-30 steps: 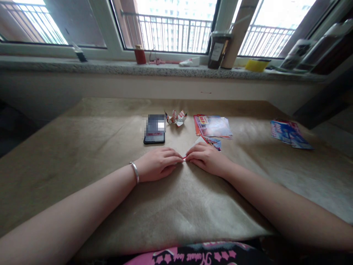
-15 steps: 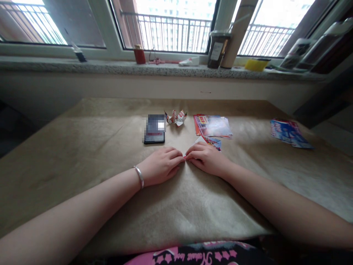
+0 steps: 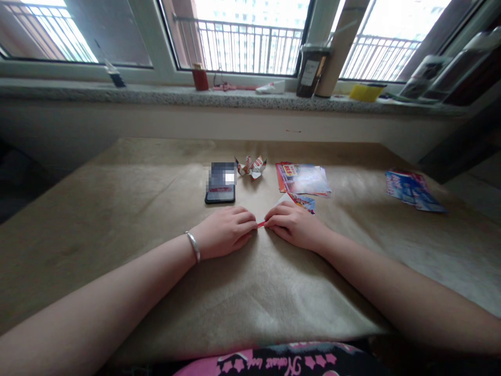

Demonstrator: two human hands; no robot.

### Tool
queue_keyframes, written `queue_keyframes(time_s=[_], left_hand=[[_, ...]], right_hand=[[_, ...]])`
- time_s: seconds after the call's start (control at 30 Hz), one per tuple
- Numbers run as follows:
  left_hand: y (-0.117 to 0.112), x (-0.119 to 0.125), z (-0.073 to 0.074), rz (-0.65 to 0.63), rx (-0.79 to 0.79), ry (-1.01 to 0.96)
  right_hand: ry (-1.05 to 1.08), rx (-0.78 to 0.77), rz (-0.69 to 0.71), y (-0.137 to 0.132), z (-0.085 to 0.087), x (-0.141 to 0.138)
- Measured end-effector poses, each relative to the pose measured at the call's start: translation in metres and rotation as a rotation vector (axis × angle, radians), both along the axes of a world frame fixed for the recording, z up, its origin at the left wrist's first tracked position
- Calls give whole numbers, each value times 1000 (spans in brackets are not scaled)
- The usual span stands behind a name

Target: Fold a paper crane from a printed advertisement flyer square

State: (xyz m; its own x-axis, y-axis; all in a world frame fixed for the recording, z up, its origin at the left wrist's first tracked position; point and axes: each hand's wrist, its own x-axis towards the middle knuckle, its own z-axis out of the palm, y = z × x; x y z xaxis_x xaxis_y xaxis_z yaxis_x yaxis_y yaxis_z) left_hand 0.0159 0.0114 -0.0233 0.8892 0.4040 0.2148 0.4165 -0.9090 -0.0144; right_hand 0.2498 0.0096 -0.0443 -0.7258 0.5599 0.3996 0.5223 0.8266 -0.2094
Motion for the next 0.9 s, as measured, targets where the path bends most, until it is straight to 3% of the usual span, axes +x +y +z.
queue_keyframes(time_s=[0.53, 0.9], left_hand=[[8, -8, -3, -104, -109, -69], [0, -3, 0, -30, -75, -60]], right_hand=[[6, 3, 6, 0, 1, 0], [-101, 126, 10, 2, 5, -4]])
